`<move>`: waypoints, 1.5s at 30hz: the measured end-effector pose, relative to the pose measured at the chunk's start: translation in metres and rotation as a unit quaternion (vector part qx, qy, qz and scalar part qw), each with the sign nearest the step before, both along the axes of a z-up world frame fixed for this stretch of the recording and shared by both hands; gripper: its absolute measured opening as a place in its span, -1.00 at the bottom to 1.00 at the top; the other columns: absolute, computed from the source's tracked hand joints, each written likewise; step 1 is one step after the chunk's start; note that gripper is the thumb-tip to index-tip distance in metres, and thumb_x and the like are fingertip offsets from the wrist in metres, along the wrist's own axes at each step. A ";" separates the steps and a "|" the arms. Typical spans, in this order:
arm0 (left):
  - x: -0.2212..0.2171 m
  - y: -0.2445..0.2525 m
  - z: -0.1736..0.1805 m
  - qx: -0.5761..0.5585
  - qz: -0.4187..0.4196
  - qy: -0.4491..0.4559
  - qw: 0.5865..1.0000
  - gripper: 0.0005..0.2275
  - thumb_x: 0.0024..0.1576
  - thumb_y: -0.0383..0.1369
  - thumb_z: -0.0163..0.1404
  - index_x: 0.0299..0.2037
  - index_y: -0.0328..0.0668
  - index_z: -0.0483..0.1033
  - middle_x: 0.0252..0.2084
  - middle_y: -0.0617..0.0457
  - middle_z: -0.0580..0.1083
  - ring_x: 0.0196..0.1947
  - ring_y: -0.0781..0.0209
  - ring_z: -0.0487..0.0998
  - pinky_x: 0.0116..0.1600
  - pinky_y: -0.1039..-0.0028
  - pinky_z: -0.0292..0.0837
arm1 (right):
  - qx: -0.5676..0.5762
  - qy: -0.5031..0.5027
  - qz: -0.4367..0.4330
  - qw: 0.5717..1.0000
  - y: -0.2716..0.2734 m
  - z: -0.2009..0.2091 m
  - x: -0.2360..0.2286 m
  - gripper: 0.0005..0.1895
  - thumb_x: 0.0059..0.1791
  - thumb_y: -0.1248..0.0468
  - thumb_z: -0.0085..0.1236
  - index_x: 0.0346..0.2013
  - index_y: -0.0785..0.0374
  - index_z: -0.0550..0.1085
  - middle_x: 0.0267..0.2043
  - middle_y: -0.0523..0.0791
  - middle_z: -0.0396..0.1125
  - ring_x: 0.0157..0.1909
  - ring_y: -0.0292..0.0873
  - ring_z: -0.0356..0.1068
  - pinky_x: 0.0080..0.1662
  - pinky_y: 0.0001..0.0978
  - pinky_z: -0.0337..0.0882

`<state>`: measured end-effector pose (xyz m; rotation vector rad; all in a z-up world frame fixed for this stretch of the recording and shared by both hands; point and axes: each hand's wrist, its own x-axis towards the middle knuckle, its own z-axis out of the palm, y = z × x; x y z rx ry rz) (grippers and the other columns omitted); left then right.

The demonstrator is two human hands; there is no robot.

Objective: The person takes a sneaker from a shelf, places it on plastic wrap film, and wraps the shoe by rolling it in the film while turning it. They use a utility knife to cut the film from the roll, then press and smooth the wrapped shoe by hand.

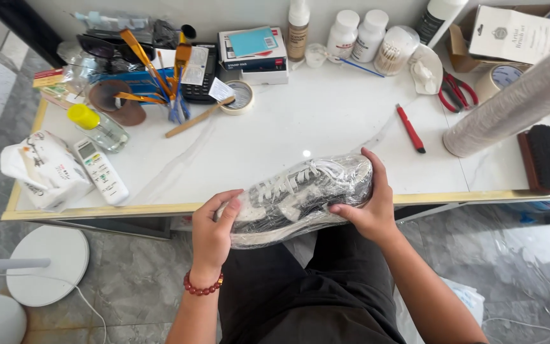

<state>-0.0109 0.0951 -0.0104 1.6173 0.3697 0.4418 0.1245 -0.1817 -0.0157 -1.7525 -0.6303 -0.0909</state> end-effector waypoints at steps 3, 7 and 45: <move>-0.006 0.011 0.010 0.032 -0.071 0.014 0.997 -0.61 0.19 -0.17 0.06 0.01 -0.41 0.58 -0.17 -0.04 0.63 -0.16 0.31 0.56 -0.01 0.54 0.44 | 0.005 0.003 0.034 0.999 -0.001 0.004 0.012 0.28 -0.30 -0.04 0.55 0.49 0.42 0.03 0.17 0.11 0.36 0.23 -0.05 0.41 0.29 -0.24 0.36; -0.008 -0.008 0.045 0.157 -0.117 -0.003 0.981 -0.46 0.06 -0.11 0.17 0.10 -0.43 0.50 -0.06 -0.13 0.60 -0.04 0.25 0.57 0.06 0.51 0.43 | -0.023 -0.007 0.079 0.997 0.006 0.028 0.028 0.30 -0.32 -0.09 0.52 0.49 0.42 0.04 0.17 0.10 0.38 0.24 -0.05 0.42 0.30 -0.25 0.36; 0.031 -0.138 0.009 0.202 -0.140 -0.103 0.964 -0.17 0.08 0.17 0.11 0.34 -0.46 0.23 0.12 -0.30 0.53 0.07 -0.06 0.66 0.07 0.30 0.62 | 0.490 0.278 -0.096 0.820 -0.002 -0.032 -0.019 -0.09 -0.03 -0.35 -0.08 0.40 0.18 0.16 0.35 -0.04 0.24 0.34 0.01 0.26 0.30 -0.06 0.33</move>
